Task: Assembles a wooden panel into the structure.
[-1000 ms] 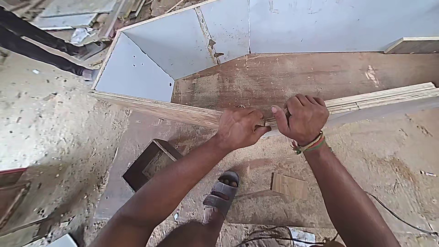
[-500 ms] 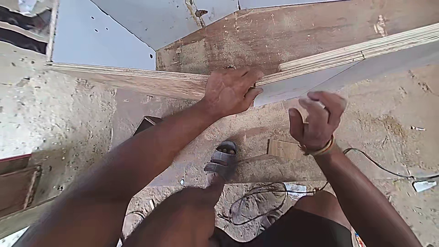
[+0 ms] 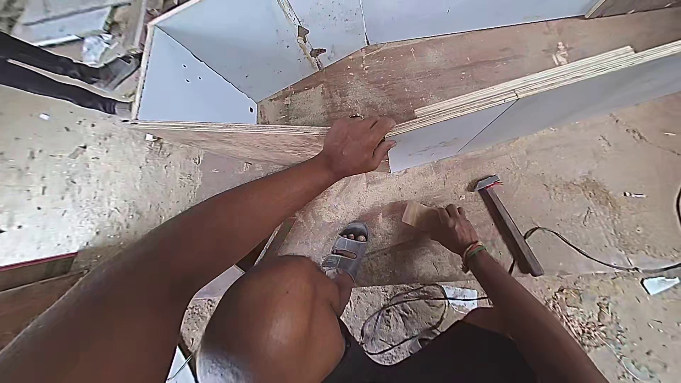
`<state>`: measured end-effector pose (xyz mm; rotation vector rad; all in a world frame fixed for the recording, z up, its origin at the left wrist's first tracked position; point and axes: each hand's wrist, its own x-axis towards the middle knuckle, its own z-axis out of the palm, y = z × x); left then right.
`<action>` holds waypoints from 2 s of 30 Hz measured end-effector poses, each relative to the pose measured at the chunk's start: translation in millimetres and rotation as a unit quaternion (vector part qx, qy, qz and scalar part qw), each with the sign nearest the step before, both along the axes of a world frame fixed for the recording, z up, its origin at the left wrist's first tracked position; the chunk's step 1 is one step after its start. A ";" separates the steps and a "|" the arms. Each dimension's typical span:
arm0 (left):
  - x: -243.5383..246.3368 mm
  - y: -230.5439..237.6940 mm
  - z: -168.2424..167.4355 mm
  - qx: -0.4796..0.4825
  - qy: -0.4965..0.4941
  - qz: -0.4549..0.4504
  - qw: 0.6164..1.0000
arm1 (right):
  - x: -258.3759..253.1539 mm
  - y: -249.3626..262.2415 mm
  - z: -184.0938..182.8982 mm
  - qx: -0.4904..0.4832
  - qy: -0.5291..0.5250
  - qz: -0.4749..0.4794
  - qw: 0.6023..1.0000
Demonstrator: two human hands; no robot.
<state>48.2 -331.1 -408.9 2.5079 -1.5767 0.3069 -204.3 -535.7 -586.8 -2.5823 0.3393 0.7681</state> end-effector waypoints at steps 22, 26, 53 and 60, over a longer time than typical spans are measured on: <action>12.8 -0.5 2.6 -0.001 0.031 -0.061 0.998 | 58.7 85.7 -33.2 0.051 -0.012 -0.174 0.983; 15.2 1.4 6.0 -0.009 0.046 -0.057 0.997 | 35.0 84.4 -44.8 0.013 -0.055 -0.199 0.978; 15.7 -3.5 15.3 -0.031 0.087 -0.048 0.995 | 138.0 126.4 -51.5 -0.076 -0.085 -0.260 0.959; 18.9 -5.0 17.9 0.010 0.099 -0.048 0.994 | 113.6 78.7 -36.3 -0.008 -0.072 -0.117 0.991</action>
